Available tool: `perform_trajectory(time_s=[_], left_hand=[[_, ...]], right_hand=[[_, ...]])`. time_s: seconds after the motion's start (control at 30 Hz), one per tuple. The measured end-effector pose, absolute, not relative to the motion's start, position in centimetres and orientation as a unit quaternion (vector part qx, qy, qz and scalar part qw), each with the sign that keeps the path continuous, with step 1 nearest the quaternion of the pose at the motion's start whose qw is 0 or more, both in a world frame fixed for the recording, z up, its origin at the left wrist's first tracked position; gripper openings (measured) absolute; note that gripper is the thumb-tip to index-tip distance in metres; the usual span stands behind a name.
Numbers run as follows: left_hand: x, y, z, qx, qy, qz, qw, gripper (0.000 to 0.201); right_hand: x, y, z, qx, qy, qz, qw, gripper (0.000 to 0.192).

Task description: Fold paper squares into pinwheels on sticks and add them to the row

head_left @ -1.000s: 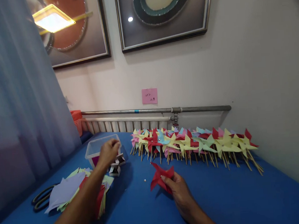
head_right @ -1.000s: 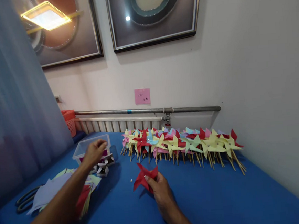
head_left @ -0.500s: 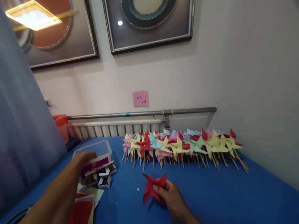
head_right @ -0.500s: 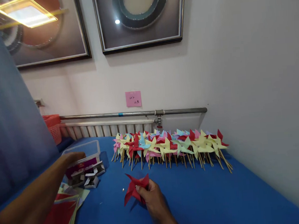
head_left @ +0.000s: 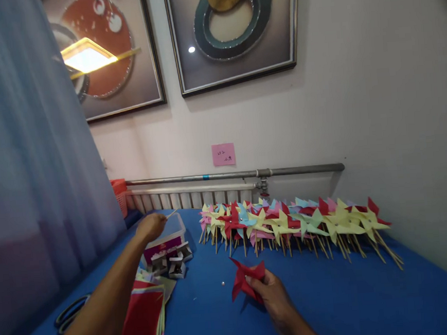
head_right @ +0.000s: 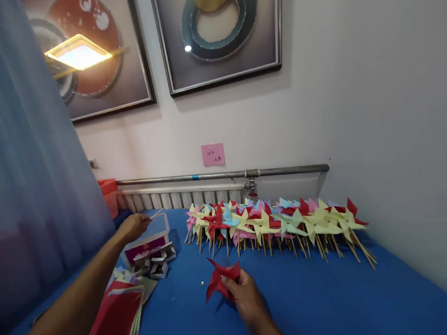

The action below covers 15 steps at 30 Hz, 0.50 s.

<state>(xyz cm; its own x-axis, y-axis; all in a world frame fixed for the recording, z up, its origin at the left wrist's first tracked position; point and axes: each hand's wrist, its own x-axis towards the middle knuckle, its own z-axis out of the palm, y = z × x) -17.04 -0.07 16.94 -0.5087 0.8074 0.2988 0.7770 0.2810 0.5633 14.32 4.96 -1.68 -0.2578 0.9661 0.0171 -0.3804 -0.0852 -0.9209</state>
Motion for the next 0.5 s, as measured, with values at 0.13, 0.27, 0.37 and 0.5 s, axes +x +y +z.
perform_trajectory(time_s=[0.13, 0.27, 0.37, 0.5], left_hand=[[-12.4, -0.2, 11.9, 0.535, 0.712, 0.407, 0.205, 0.032], [-6.3, -1.1, 5.5, 0.551, 0.662, 0.453, 0.229, 0.017], [-3.2, -1.8, 3.0, 0.614, 0.632, 0.413, 0.231, 0.019], [-1.6, -2.3, 2.1, 0.651, 0.601, 0.382, 0.263, 0.021]], right_hand=[[14.5, 5.4, -1.9, -0.332, -0.431, 0.665, 0.511, 0.038], [15.0, 5.5, -2.0, -0.34, -0.419, 0.656, 0.528, 0.043], [15.3, 5.2, -1.7, -0.341, -0.413, 0.652, 0.537, 0.045], [15.6, 4.6, -0.9, -0.337, -0.402, 0.674, 0.521, 0.047]])
